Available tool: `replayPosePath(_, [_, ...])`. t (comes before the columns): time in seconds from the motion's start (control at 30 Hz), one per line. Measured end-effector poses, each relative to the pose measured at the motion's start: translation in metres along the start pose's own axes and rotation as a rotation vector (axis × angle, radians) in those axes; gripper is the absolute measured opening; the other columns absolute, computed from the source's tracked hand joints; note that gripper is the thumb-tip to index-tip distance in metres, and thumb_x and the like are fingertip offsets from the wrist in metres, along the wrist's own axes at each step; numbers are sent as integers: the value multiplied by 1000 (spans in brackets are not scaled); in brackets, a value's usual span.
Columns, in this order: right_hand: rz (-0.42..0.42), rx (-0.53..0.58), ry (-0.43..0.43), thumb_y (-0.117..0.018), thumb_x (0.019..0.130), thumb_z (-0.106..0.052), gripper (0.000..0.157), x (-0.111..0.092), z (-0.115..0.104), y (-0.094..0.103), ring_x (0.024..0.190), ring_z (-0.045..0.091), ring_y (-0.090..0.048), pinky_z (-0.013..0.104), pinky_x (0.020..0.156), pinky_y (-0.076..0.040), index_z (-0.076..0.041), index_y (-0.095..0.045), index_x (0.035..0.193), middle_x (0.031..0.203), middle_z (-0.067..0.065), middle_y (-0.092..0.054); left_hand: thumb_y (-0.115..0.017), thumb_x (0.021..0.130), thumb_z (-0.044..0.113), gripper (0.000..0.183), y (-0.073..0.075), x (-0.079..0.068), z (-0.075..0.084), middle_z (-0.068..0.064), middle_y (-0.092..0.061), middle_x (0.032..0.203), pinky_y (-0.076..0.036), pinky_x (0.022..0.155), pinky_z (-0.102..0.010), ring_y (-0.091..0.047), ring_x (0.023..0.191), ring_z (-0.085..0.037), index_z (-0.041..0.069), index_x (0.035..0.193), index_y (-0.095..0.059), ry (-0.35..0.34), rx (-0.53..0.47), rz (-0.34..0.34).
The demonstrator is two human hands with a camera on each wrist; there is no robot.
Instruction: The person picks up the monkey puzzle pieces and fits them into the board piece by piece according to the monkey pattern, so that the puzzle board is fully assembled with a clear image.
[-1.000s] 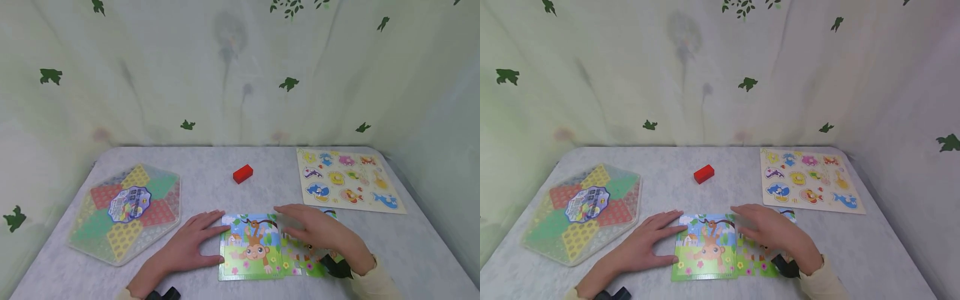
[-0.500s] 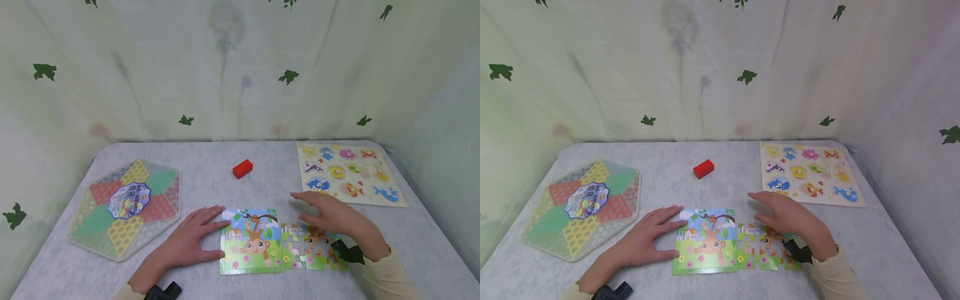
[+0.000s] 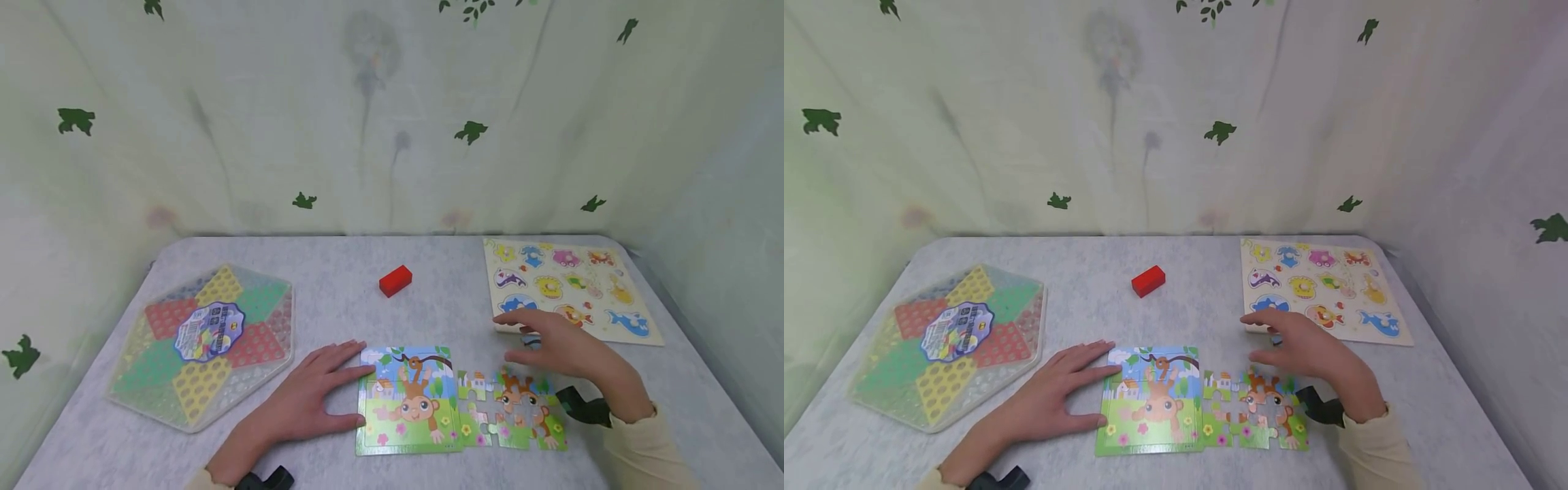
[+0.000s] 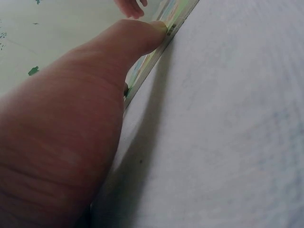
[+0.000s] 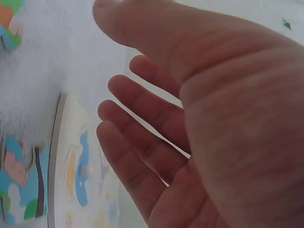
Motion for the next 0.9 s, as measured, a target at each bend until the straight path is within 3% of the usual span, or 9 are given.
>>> replayPosePath(0.13, [7,-3,-35,-81,90,-32,57,-1,10,4,119,34,-66,51,97,-56,-11,-61,140,138,8,-65,-72,85,68,71,1,1,1,0,-45,161,-27,119,-41,-41,149,-22,32,145,-60,-12,6,9])
replayPosePath(0.37, [14,-31,-118,-83,88,-33,59,-4,28,10,117,31,-65,52,97,-56,-11,-62,138,135,9,-67,-70,87,68,69,2,1,1,1,-43,162,-33,119,-48,-40,149,-23,34,146,-59,3,-2,-1])
replayPosePath(0.9, [-42,10,-150,-86,84,-36,49,-8,49,2,109,23,-65,48,94,-56,-12,-69,124,118,-1,-70,-70,86,70,71,-1,0,-2,3,-41,164,-31,120,-47,-37,152,-21,35,147,-58,29,-36,-36])
Point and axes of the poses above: each hand's wrist, its own x-axis towards the middle knuckle, its own y-axis out of the back of the hand, z = x × y, the point moved 7 cm from there along x, towards the middle knuckle
